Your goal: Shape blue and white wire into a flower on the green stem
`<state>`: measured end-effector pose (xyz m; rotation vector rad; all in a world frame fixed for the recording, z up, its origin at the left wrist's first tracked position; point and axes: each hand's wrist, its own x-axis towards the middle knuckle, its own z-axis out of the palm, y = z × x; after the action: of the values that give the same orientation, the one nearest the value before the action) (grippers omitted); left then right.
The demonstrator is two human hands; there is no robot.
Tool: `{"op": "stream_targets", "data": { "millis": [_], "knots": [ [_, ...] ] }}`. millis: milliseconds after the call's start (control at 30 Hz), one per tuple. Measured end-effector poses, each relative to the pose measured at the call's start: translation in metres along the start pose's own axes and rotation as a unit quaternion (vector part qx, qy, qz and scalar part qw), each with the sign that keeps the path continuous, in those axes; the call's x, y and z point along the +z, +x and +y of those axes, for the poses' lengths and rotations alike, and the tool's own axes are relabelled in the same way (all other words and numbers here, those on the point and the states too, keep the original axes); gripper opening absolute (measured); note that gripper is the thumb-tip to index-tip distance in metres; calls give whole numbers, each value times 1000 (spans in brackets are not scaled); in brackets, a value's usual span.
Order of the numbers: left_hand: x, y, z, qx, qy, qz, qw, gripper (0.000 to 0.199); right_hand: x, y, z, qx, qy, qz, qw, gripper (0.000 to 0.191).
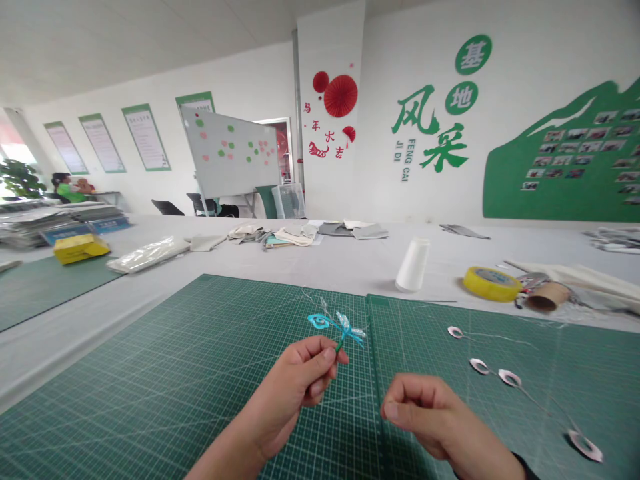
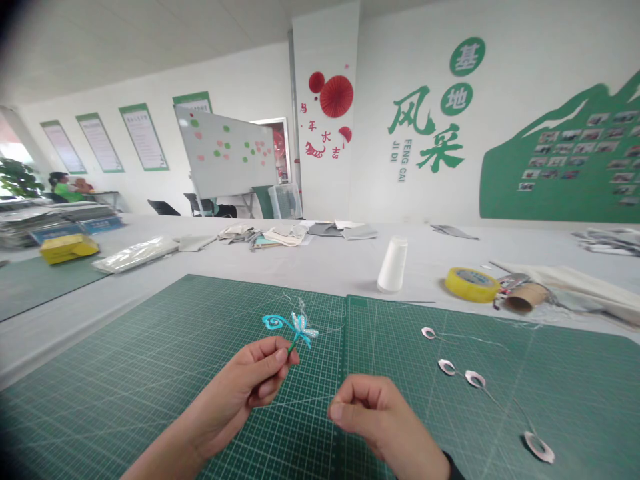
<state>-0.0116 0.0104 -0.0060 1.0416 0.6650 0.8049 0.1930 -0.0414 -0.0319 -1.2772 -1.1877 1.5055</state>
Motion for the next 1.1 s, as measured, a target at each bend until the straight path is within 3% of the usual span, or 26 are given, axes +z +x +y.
{"op": "stream_targets", "data": {
  "millis": [233,467,533,633,667,700,800,867,933,1000,1100],
  "knots": [
    [2,-2,2,5,30,5,1000,15,-4,-1,-1,-3,-33,22,999,32],
    [7,0,0,18,166,83,982,18,-9,4,-2,-78,-171,115,975,29],
    [9,0,0,24,181,88,979,20,-9,5,0,-130,-234,171,948,29],
    [13,0,-1,26,189,79,978,21,-7,5,6,-257,-352,269,859,31],
    [14,0,-2,27,192,76,978,21,-5,4,9,-292,-369,280,837,34],
    [15,0,-3,28,195,75,978,20,-2,3,12,-315,-364,273,833,36],
    [21,-1,-8,42,195,64,978,19,14,2,23,-298,-208,196,911,33],
    [25,-1,-12,62,193,52,978,19,29,3,27,-223,-48,168,959,31],
    [30,-2,-16,86,192,40,977,18,43,4,27,-178,115,129,969,35],
    [32,-3,-20,99,187,33,977,18,52,5,23,-166,212,106,957,36],
    [32,-3,-22,99,182,31,978,19,54,6,19,-133,228,94,960,32]
  ]
}}
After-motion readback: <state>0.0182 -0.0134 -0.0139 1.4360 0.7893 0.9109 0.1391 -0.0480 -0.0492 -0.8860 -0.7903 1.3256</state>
